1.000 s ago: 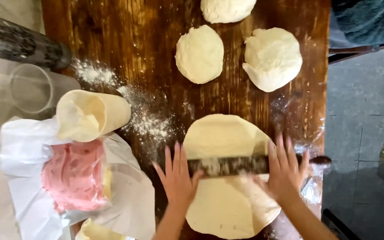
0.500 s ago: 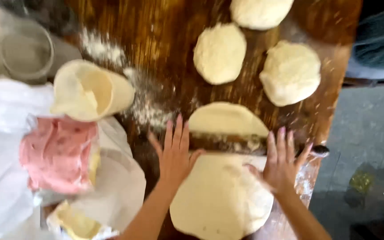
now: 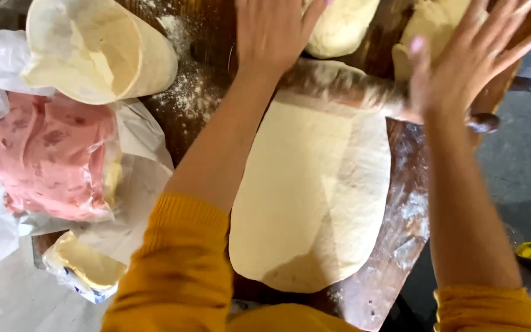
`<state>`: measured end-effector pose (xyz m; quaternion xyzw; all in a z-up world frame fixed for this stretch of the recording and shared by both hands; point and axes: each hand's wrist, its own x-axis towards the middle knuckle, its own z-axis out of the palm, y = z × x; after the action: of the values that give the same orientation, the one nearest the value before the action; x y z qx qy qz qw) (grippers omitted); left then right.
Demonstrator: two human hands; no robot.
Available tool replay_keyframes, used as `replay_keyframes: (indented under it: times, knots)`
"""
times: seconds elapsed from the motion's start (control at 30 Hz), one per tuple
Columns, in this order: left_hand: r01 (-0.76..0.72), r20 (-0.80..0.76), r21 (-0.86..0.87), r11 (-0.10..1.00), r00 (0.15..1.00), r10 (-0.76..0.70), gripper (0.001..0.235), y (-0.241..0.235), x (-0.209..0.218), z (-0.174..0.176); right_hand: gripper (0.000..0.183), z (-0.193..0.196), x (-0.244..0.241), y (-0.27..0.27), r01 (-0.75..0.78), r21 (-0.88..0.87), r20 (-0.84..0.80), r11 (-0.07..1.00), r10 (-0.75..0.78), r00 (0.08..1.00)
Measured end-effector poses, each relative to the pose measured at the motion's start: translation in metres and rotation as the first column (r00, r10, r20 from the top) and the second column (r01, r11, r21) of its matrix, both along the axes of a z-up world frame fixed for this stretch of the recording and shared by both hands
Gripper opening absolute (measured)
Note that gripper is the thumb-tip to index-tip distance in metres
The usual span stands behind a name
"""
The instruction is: Prepare pastries by rolling dough and filling them with ham and cheese slices.
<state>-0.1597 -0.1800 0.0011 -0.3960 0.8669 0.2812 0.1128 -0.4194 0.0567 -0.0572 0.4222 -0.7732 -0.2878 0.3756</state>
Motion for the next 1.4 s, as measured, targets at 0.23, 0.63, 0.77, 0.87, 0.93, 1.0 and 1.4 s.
replay_keyframes:
  times: [0.23, 0.63, 0.77, 0.87, 0.93, 1.0, 1.4]
  knots:
    - [0.022, -0.186, -0.229, 0.973, 0.98, -0.066, 0.088, 0.185, 0.184, 0.033, 0.096, 0.107, 0.194, 0.154, 0.029, -0.116, 0.917, 0.993, 0.096, 0.388]
    - [0.005, -0.081, -0.344, 0.939, 0.996, -0.035, 0.079, 0.272, 0.208, 0.031, 0.101, 0.115, 0.263, 0.21, -0.086, 0.076, 0.815, 0.993, -0.012, 0.579]
    - [0.098, -0.018, -0.29, 0.952, 0.994, -0.107, 0.086, 0.351, 0.278, 0.037, 0.103, 0.117, 0.328, 0.31, -0.079, -0.086, 0.948, 0.993, 0.106, 0.301]
    - [0.157, -0.028, -0.24, 0.958, 0.985, -0.169, 0.085, 0.397, 0.326, 0.052, 0.093, 0.127, 0.36, 0.37, -0.115, -0.123, 0.916, 0.986, 0.157, 0.369]
    - [0.21, -0.045, -0.248, 0.946, 0.973, -0.227, 0.086, 0.41, 0.352, 0.061, 0.084, 0.123, 0.361, 0.391, -0.165, -0.184, 0.876, 0.969, 0.237, 0.421]
    - [0.256, -0.065, -0.266, 0.929, 0.957, -0.283, 0.086, 0.416, 0.369, 0.065, 0.074, 0.112, 0.353, 0.403, -0.222, -0.245, 0.818, 0.944, 0.324, 0.475]
    - [-0.13, -0.375, -0.329, 0.935, 0.927, -0.003, 0.081, 0.41, 0.293, 0.06, 0.084, 0.05, 0.343, 0.471, 0.12, -0.321, 0.937, 0.94, 0.297, 0.182]
